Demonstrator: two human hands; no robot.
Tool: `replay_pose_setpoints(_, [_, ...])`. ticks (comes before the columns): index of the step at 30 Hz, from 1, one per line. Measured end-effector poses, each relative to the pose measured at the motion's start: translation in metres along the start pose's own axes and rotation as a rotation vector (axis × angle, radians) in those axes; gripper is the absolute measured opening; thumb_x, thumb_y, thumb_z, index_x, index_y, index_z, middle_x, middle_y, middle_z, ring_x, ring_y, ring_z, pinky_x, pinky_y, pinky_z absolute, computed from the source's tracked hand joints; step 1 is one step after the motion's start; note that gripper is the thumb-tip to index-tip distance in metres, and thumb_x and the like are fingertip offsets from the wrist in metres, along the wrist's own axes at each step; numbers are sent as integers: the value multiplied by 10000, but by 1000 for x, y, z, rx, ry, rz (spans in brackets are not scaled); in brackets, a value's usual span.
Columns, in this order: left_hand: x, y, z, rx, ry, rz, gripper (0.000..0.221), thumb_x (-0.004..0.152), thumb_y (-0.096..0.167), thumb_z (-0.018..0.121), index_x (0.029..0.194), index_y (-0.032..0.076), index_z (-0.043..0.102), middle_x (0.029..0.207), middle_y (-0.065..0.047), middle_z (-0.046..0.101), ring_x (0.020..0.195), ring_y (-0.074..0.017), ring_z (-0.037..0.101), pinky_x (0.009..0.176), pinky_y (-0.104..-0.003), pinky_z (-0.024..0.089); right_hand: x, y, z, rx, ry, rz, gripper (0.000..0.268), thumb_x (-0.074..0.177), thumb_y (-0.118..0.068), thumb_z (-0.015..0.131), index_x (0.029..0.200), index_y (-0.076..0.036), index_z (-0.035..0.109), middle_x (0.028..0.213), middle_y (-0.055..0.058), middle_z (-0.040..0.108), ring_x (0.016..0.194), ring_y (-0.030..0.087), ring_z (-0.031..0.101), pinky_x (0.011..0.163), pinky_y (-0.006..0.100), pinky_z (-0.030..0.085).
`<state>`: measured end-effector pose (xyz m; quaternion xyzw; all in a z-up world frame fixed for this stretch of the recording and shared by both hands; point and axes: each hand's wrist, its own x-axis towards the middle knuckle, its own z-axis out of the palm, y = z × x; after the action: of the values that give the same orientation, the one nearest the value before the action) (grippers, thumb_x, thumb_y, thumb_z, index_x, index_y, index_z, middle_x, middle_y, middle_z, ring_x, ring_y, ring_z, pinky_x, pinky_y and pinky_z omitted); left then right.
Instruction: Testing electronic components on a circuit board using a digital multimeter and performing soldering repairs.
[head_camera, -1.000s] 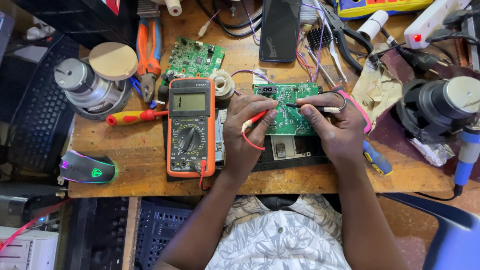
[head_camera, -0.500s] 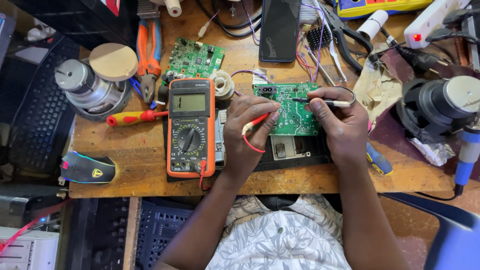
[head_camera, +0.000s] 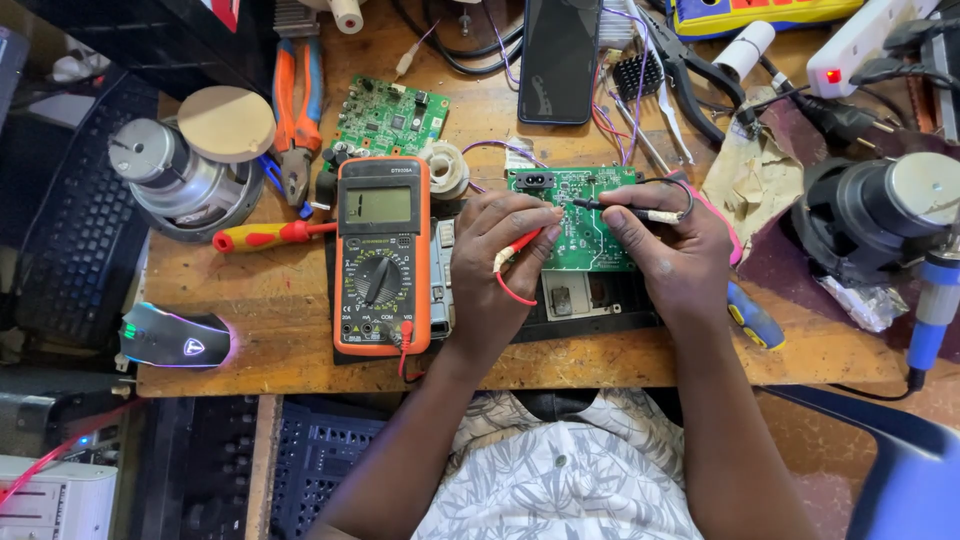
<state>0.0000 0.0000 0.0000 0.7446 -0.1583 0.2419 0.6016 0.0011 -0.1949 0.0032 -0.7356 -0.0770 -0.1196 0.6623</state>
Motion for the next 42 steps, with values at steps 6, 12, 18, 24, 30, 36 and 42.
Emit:
replay_pose_setpoints(6, [0, -1, -1, -4, -5, -4, 134, 1006, 97, 813, 1136, 126, 825, 1104, -54, 789, 1120, -301, 682, 1092, -459, 484, 0, -1, 2, -4, -2, -37, 156, 1043, -33, 792, 1175, 45, 767, 1029, 147, 735, 1048, 165, 668, 999, 361, 556])
replay_pose_setpoints(12, [0, -1, 0, -2, -8, -9, 135, 1000, 99, 817, 1132, 131, 827, 1102, -51, 789, 1119, -297, 681, 1094, -463, 482, 0, -5, 3, 16, -6, -30, 130, 1049, -43, 785, 1150, 38, 775, 990, 131, 718, 1026, 149, 658, 971, 346, 550])
replay_pose_setpoints(18, [-1, 0, 0, -7, -4, -14, 132, 1004, 103, 814, 1133, 127, 828, 1104, -58, 788, 1121, -305, 681, 1098, -464, 479, 1, -4, 3, 19, -9, -28, 134, 1049, -42, 780, 1150, 46, 773, 994, 150, 710, 1047, 181, 676, 960, 349, 561])
replay_pose_setpoints(24, [0, -1, 0, -25, 4, -26, 130, 1003, 106, 816, 1131, 125, 830, 1102, -60, 796, 1119, -298, 691, 1097, -461, 483, 0, 3, -2, 16, -4, 3, 142, 1069, -48, 759, 1177, 44, 763, 1035, 164, 716, 1071, 204, 698, 969, 356, 581])
replay_pose_setpoints(30, [0, 2, -3, -35, 32, -48, 135, 1002, 91, 814, 1136, 108, 826, 1113, -87, 789, 1120, -315, 717, 1095, -468, 503, 1, -3, -1, 17, 27, 53, 136, 1114, -98, 724, 1192, 9, 754, 1004, 107, 698, 1037, 150, 685, 986, 336, 602])
replay_pose_setpoints(36, [1, 5, -2, -26, 32, -57, 136, 992, 64, 815, 1127, 81, 825, 1105, -113, 780, 1118, -335, 727, 1094, -488, 512, 0, -3, -1, 13, 14, 57, 118, 1110, -75, 718, 1184, 11, 749, 971, 122, 710, 1033, 134, 660, 969, 332, 597])
replay_pose_setpoints(42, [2, 5, -3, -24, 31, -55, 130, 981, 60, 823, 1110, 80, 827, 1095, -112, 780, 1118, -334, 731, 1102, -476, 513, -2, -6, 0, 21, -11, 12, 122, 1065, -69, 770, 1147, 21, 762, 956, 126, 689, 1026, 141, 659, 964, 337, 576])
